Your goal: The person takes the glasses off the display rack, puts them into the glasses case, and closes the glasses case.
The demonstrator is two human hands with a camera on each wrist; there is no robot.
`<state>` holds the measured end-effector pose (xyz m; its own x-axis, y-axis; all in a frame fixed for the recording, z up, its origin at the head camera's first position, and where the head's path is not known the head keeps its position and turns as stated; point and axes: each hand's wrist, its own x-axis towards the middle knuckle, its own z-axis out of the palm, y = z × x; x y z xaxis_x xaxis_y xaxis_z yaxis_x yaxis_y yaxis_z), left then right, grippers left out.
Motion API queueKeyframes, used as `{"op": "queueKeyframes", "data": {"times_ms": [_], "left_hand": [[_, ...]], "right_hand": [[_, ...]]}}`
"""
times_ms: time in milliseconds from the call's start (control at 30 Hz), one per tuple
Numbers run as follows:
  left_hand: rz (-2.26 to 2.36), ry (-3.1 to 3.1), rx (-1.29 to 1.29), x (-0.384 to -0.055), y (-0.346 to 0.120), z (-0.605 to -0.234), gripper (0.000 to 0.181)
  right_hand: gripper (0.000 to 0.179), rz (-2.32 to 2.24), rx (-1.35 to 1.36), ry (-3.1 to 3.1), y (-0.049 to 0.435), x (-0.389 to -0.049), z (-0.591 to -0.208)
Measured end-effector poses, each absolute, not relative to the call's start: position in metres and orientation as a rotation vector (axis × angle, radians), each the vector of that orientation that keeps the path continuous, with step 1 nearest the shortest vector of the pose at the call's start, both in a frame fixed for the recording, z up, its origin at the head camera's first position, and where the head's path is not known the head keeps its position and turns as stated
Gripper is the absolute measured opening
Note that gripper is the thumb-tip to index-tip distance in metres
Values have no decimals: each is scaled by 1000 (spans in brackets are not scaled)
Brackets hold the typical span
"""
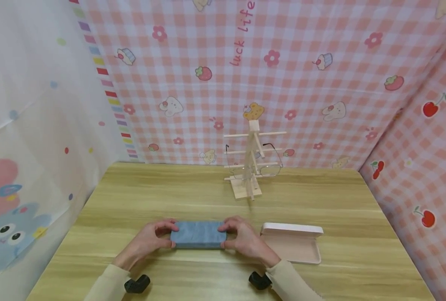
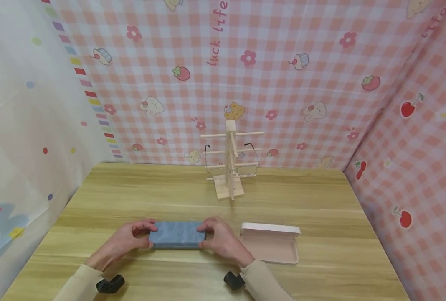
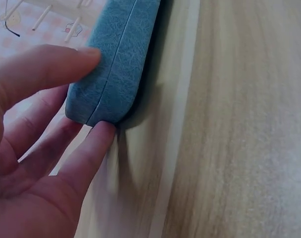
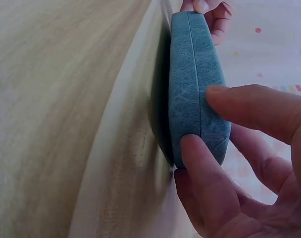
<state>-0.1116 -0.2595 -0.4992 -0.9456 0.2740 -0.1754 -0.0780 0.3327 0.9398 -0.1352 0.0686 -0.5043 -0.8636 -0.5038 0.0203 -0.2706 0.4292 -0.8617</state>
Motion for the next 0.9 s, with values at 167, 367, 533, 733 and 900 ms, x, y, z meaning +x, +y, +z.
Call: {"op": "queueKeyframes", "data": {"times_ms": [167, 367, 533, 733, 900], "left_hand": [[1676, 2241, 209, -110, -260, -500, 37], [1654, 2234, 249, -108, -260, -499, 38], [1591, 2342, 253, -107, -258, -494, 46], [1573, 2436, 73, -108, -249, -476, 52], [1692, 2501, 65, -110, -233, -463, 47]], "right_hand": [[34, -1357, -679, 2485, 67, -133, -504], [33, -1387, -714, 2453, 68, -128, -504], [27, -1475, -716, 2303, 83, -122, -495], [25, -1534, -691, 2284, 115, -112, -471], [21, -1605, -649, 2392, 134, -109, -452]]}}
